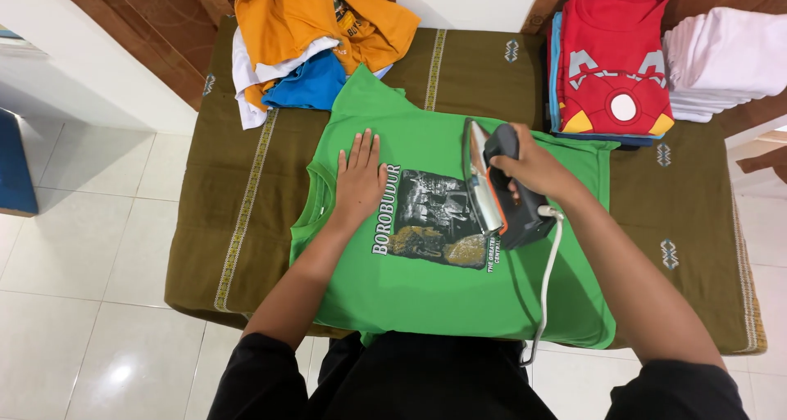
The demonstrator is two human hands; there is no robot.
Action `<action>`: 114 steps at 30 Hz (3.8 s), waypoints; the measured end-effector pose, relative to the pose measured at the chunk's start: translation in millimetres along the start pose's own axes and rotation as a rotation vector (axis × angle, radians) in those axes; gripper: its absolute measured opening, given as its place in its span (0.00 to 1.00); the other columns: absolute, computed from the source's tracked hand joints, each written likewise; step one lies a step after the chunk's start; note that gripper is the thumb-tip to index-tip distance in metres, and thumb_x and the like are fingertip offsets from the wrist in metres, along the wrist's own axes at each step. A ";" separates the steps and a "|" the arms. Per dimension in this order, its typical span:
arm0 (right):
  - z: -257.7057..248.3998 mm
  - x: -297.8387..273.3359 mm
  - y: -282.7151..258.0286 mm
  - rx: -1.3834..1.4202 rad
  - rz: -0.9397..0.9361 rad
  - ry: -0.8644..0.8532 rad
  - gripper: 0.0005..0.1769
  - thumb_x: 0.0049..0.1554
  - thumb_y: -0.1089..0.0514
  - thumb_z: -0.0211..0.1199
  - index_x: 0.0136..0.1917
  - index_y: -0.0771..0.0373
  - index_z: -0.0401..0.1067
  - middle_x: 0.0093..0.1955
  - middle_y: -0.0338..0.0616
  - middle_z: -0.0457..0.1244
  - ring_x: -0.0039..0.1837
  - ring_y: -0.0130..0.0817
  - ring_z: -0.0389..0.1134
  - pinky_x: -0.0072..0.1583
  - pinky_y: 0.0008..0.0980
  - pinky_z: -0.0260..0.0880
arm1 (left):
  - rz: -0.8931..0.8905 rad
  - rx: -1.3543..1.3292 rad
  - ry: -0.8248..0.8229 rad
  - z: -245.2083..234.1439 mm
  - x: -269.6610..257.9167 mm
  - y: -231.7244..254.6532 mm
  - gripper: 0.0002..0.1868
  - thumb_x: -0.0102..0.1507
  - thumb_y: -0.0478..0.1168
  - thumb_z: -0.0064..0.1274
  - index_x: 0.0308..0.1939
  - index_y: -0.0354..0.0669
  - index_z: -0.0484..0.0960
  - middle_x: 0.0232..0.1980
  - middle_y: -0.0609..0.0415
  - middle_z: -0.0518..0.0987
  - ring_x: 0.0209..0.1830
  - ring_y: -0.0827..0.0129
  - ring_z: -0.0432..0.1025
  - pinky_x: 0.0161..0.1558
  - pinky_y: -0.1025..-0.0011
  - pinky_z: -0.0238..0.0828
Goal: Ironing and folding various T-shirts on a table.
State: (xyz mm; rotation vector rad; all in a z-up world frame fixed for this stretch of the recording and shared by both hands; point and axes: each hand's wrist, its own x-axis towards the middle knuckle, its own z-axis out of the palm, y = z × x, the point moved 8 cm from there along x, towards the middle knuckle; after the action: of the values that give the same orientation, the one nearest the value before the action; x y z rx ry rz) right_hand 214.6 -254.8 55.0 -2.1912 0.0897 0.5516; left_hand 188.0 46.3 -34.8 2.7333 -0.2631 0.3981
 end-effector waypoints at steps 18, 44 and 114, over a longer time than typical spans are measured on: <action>89.0 -22.0 -46.0 0.459 -0.232 -0.245 0.37 0.58 0.60 0.60 0.77 0.51 0.50 0.38 0.43 0.63 0.28 0.25 0.62 0.30 0.28 0.66 | 0.068 -0.433 -0.131 6.6 8.8 70.0 0.31 0.76 0.52 0.26 0.81 0.46 0.54 0.85 0.47 0.49 0.84 0.54 0.45 0.78 0.50 0.38; -48.9 -121.2 104.6 0.749 -0.046 0.376 0.33 0.60 0.61 0.58 0.76 0.49 0.53 0.39 0.40 0.57 0.29 0.26 0.56 0.31 0.31 0.58 | 0.143 -0.039 -0.112 19.5 2.5 74.3 0.33 0.71 0.54 0.38 0.79 0.49 0.58 0.84 0.49 0.49 0.84 0.58 0.43 0.77 0.49 0.39; 133.0 -96.9 -36.0 0.437 -0.127 -0.285 0.37 0.58 0.61 0.57 0.77 0.50 0.47 0.31 0.41 0.62 0.25 0.27 0.62 0.28 0.30 0.65 | 0.030 -0.604 -0.108 -33.4 -85.4 101.6 0.35 0.73 0.51 0.32 0.81 0.39 0.51 0.85 0.41 0.49 0.86 0.51 0.44 0.80 0.56 0.39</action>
State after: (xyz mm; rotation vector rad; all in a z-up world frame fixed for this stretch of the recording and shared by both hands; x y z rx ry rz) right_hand 89.0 -142.5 50.0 -1.6664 -0.0752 0.6947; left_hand 75.9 -23.1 2.1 2.1597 -0.3815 0.1426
